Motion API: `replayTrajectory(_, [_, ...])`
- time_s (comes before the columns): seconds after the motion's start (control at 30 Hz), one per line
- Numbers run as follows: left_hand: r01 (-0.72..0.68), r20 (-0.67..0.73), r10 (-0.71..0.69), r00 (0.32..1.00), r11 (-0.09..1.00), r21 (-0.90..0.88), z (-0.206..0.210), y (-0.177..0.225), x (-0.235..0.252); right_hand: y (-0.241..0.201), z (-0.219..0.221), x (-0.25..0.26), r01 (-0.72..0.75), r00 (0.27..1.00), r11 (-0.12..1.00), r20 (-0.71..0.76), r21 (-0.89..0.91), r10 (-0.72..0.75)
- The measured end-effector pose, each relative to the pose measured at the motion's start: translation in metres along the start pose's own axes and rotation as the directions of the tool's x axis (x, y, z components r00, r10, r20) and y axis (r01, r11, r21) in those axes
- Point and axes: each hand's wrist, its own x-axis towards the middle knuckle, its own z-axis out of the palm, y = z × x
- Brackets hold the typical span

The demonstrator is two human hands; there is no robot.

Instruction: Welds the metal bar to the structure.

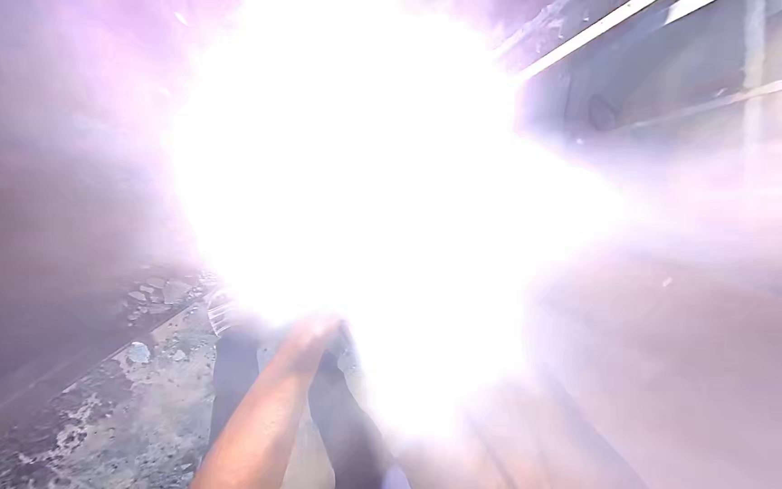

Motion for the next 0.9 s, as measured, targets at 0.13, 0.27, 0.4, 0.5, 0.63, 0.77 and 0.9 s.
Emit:
replayTrajectory(0.13, [-0.096, -0.068, 0.098, 0.993, 0.995, 0.034, 0.008, 0.005, 0.030, -0.004, 0.001, 0.004, 0.019, 1.000, 0.999, 0.012, -0.026, -0.019])
replayTrajectory(0.27, [-0.022, -0.182, 0.295, 0.938, 0.575, 0.818, 0.024, 0.036, 0.081, 0.008, 0.004, 0.009, 0.026, 1.000, 0.999, -0.005, -0.030, -0.026])
replayTrajectory(0.4, [-0.088, -0.176, 0.379, 0.909, 0.585, 0.807, 0.024, 0.029, 0.082, 0.008, 0.004, 0.009, -0.013, 1.000, 0.999, -0.007, -0.042, 0.013])
replayTrajectory(0.5, [-0.159, 0.011, 0.178, 0.984, 0.849, 0.504, 0.011, -0.016, 0.033, 0.001, 0.001, 0.000, -0.046, 0.999, 0.996, -0.005, -0.079, 0.045])
replayTrajectory(0.63, [0.044, 0.028, -0.061, 0.998, 0.913, 0.405, 0.007, 0.018, 0.022, -0.004, 0.000, 0.003, -0.038, 0.999, 0.998, 0.005, -0.054, 0.038])
replayTrajectory(0.77, [-0.109, -0.066, 0.190, 0.980, 0.777, 0.621, 0.019, 0.010, 0.051, -0.003, 0.001, 0.006, -0.011, 1.000, 0.999, 0.010, -0.039, 0.011])
replayTrajectory(0.9, [-0.006, -0.177, 0.324, 0.929, 0.494, 0.870, 0.027, 0.035, 0.079, 0.007, 0.004, 0.010, 0.009, 1.000, 1.000, -0.019, -0.018, -0.009])
